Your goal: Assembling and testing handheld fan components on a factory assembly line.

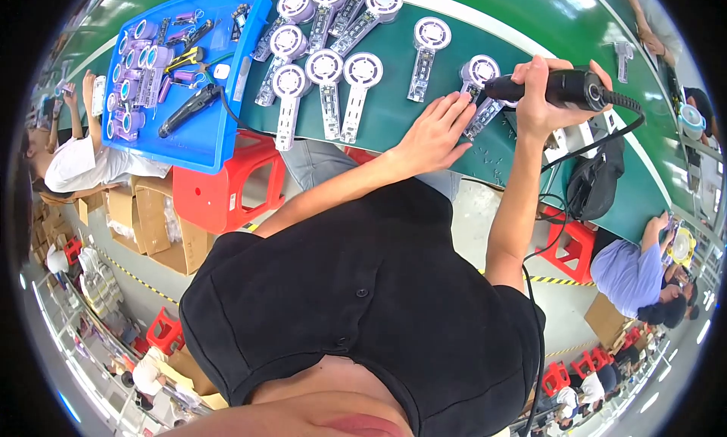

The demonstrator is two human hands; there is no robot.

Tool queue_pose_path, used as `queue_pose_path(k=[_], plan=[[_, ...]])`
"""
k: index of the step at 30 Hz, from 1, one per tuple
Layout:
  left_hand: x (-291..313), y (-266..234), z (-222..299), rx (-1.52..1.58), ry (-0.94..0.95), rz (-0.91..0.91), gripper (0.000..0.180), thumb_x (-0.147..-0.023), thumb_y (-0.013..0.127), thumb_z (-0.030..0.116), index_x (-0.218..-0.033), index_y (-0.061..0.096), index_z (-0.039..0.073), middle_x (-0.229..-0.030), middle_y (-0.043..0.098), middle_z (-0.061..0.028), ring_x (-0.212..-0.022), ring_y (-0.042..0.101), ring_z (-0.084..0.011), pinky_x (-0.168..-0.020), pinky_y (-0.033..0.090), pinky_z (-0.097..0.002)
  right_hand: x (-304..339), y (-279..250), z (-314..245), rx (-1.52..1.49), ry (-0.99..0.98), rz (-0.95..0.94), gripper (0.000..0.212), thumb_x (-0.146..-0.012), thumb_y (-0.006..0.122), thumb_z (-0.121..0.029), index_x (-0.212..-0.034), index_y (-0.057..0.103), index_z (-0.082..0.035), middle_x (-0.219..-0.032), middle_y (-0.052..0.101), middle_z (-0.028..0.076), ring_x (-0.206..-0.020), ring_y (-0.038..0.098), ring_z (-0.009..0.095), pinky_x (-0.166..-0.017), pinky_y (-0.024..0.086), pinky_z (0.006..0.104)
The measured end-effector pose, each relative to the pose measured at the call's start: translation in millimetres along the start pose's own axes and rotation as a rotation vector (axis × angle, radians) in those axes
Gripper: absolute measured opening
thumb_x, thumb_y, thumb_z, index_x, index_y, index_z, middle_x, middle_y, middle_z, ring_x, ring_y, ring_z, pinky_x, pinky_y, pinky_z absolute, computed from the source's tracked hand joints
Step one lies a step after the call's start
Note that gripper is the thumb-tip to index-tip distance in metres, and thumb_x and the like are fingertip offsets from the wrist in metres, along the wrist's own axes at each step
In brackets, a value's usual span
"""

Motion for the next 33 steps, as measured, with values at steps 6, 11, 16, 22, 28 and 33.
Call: queue_pose_path(k=[6, 11, 16, 22, 28, 33], plan=[[-1, 2, 0, -0.009, -0.013, -0.027, 0.071, -0.078, 0.078, 0.023, -0.136, 0.048, -0.006, -0.142, 0.045, -0.0228, -0.129, 0.046, -0.0411, -0.108, 0.04, -0.0493, 2, 2, 4, -0.01, 0.004, -0.033, 0.065, -0.085, 0.066, 0.011, -0.132, 0.027, -0.011, -0.072, 0.063, 0.015, -0.052, 0.059, 0.019, -0.055, 0.056, 0.0369], [1, 0, 2, -0.011, -0.019, -0.033, 0.071, -0.078, 0.077, 0.022, -0.136, 0.048, -0.005, -0.144, 0.044, -0.0228, -0.126, 0.048, -0.0419, -0.108, 0.04, -0.0501, 4, 10, 2, -0.17, -0.016, -0.213, 0.069, -0.084, 0.068, 0.008, -0.135, 0.026, -0.012, -0.074, 0.062, 0.017, -0.053, 0.058, 0.02, -0.056, 0.055, 0.0355], [1, -1, 1, 0.008, -0.023, -0.03, 0.071, -0.078, 0.077, 0.022, -0.137, 0.047, -0.005, -0.145, 0.044, -0.0232, -0.123, 0.05, -0.0428, -0.108, 0.04, -0.0504, 6, 16, 5, -0.228, 0.008, -0.279, 0.07, -0.085, 0.068, 0.006, -0.137, 0.025, -0.013, -0.074, 0.062, 0.018, -0.054, 0.059, 0.021, -0.057, 0.054, 0.0365], [1, 1, 1, 0.007, -0.026, -0.037, 0.071, -0.078, 0.077, 0.021, -0.137, 0.047, -0.005, -0.145, 0.043, -0.0235, -0.122, 0.05, -0.0426, -0.108, 0.04, -0.0507, 10, 5, 1, -0.201, -0.028, -0.201, 0.068, -0.085, 0.066, 0.007, -0.136, 0.026, -0.014, -0.075, 0.062, 0.017, -0.053, 0.057, 0.021, -0.056, 0.053, 0.0372], [0, 2, 2, 0.003, -0.018, -0.04, 0.071, -0.078, 0.077, 0.02, -0.136, 0.048, -0.006, -0.146, 0.043, -0.0241, -0.122, 0.05, -0.042, -0.108, 0.04, -0.0505, 7, 6, 3, -0.122, -0.018, -0.155, 0.066, -0.085, 0.066, 0.009, -0.134, 0.027, -0.011, -0.072, 0.062, 0.016, -0.052, 0.059, 0.02, -0.054, 0.053, 0.0341], [-1, 2, 4, 0.02, -0.003, -0.04, 0.071, -0.078, 0.078, 0.021, -0.136, 0.048, -0.007, -0.145, 0.044, -0.0248, -0.122, 0.05, -0.0418, -0.107, 0.04, -0.0502, 7, 4, 2, -0.087, -0.011, -0.14, 0.063, -0.085, 0.067, 0.009, -0.132, 0.029, -0.007, -0.072, 0.062, 0.015, -0.052, 0.059, 0.019, -0.053, 0.053, 0.0332]])
Point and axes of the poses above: each hand's wrist, its own x-axis away from the middle knuckle, its own y-axis out of the palm, z = x × y, the point moved 10 cm from there along -x, towards the middle knuckle
